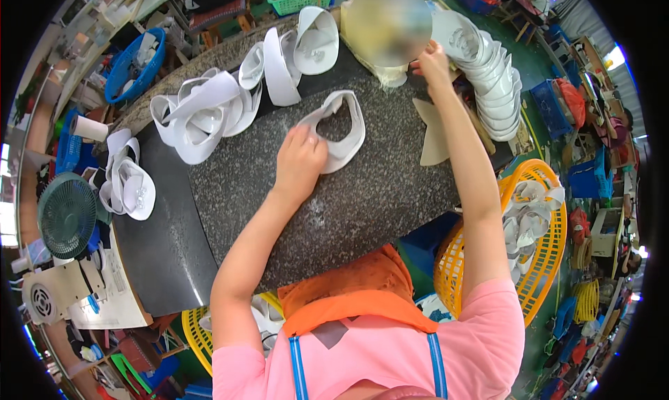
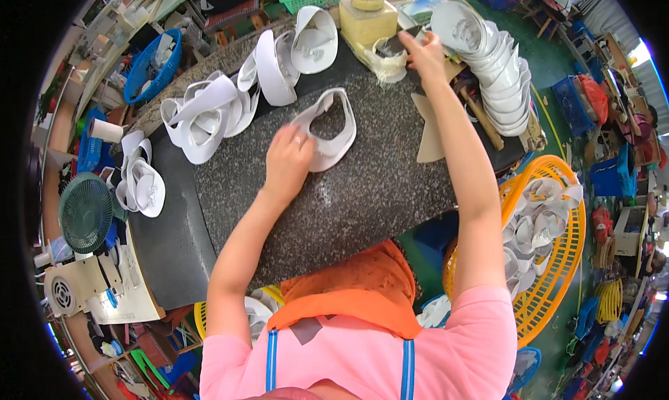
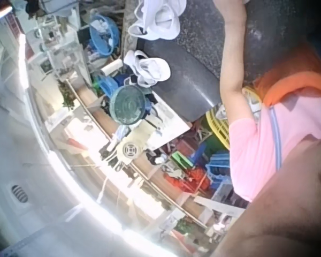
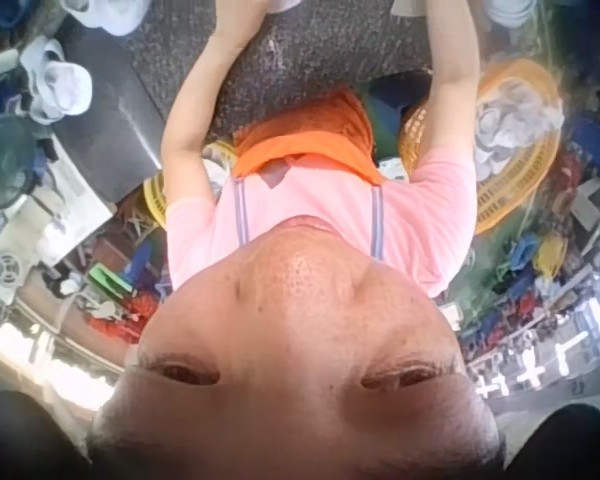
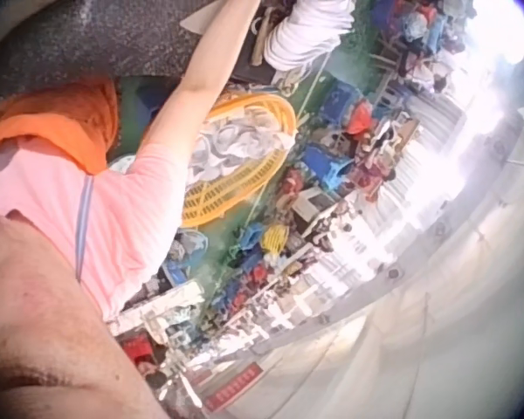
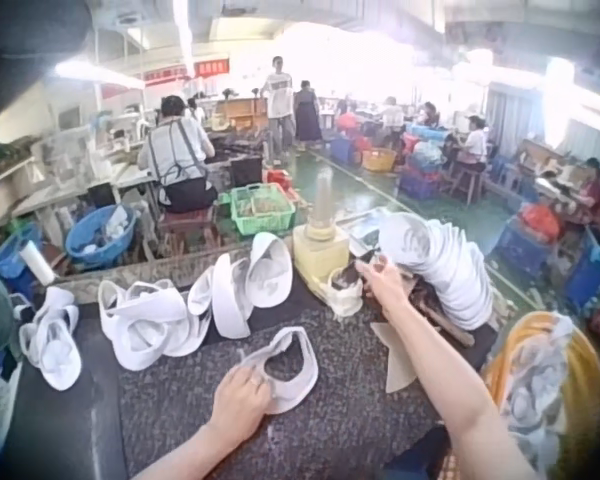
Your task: The person applies adhesive to the inside edges of white shoe uppers using a small handheld applicator, then places each finished component into a yellow basket. After completing several uppers, the person picks up a flat beige piece and applies glue to its surface.
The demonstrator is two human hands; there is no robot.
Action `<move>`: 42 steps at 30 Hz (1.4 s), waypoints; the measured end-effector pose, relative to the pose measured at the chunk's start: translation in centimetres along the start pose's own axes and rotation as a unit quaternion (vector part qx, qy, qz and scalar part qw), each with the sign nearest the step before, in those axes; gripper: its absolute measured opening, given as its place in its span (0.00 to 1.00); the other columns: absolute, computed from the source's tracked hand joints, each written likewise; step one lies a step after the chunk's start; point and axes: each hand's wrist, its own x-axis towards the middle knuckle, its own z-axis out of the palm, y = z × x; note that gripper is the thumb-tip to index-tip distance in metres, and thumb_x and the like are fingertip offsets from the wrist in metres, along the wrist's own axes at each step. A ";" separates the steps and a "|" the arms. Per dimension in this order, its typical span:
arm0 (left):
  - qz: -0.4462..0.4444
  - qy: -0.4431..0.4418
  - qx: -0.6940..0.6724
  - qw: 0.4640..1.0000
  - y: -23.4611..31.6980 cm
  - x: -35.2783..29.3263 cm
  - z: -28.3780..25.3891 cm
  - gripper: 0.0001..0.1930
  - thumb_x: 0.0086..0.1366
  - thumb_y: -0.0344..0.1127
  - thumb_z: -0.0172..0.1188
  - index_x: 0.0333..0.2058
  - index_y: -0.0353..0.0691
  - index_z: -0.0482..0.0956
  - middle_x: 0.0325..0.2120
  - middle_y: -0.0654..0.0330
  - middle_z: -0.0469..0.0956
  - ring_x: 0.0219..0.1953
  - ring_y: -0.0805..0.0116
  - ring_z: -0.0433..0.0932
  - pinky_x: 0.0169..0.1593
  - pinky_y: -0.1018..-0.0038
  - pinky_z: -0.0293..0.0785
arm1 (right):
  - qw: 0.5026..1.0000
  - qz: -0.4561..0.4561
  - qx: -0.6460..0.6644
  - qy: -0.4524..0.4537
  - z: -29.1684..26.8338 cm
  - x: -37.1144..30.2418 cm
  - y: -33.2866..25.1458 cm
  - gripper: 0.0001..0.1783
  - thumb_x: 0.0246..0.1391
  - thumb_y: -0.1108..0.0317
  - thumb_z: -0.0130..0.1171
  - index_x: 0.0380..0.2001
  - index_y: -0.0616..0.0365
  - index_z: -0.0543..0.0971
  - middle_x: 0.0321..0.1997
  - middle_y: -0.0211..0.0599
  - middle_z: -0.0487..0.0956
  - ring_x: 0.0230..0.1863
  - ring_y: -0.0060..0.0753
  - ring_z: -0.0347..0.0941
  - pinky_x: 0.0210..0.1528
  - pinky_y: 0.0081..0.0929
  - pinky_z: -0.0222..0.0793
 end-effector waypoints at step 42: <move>-0.080 0.018 -0.075 0.994 1.9 -5.8 1.1 0.07 0.50 0.28 0.56 0.30 0.34 0.72 0.35 0.53 0.75 0.42 0.59 0.77 0.39 0.71 0.76 | 0.692 -0.380 -0.211 -0.576 1.3 -14.5 -7.1 0.13 0.35 0.80 0.57 0.31 0.62 0.78 0.33 0.42 0.75 0.38 0.46 0.73 0.40 0.37 0.69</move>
